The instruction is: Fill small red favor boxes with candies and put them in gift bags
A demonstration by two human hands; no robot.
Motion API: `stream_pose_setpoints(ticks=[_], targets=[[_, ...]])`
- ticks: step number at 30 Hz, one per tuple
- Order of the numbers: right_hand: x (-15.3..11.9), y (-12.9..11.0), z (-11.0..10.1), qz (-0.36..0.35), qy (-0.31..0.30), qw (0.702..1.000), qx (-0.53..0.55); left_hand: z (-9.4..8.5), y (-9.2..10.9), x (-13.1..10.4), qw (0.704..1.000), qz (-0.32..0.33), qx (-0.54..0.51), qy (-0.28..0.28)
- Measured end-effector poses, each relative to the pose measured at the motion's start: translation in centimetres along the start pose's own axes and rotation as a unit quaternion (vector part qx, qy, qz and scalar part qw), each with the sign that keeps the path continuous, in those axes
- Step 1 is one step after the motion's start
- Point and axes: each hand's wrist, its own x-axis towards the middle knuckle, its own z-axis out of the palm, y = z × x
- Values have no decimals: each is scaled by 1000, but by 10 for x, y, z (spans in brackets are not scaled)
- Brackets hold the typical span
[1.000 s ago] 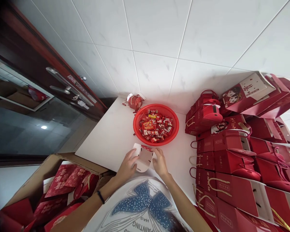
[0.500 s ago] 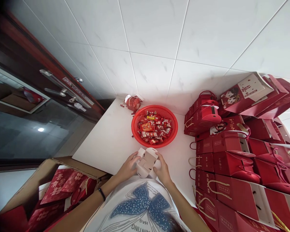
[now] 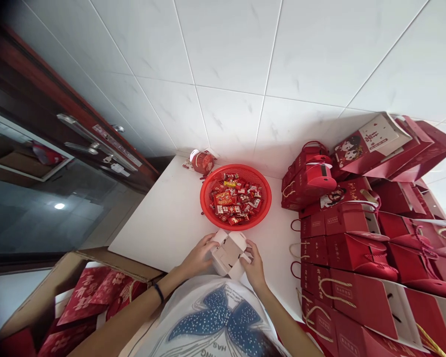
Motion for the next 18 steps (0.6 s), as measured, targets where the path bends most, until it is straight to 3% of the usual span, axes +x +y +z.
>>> stream_pose_setpoints(ticks=[7, 12, 14, 18], targets=[[19, -28, -6, -51, 45, 994, -90, -9, 17, 17, 986, 35, 161, -18], [38, -55, -29, -87, 127, 982, -105, -34, 39, 47, 988, 68, 138, -7], [51, -70, -34, -106, 139, 980, -96, -44, 41, 68, 992, 51, 111, 6], [73, -96, -29, -122, 122, 983, -66, -45, 31, 112, 997, -63, 23, -29]])
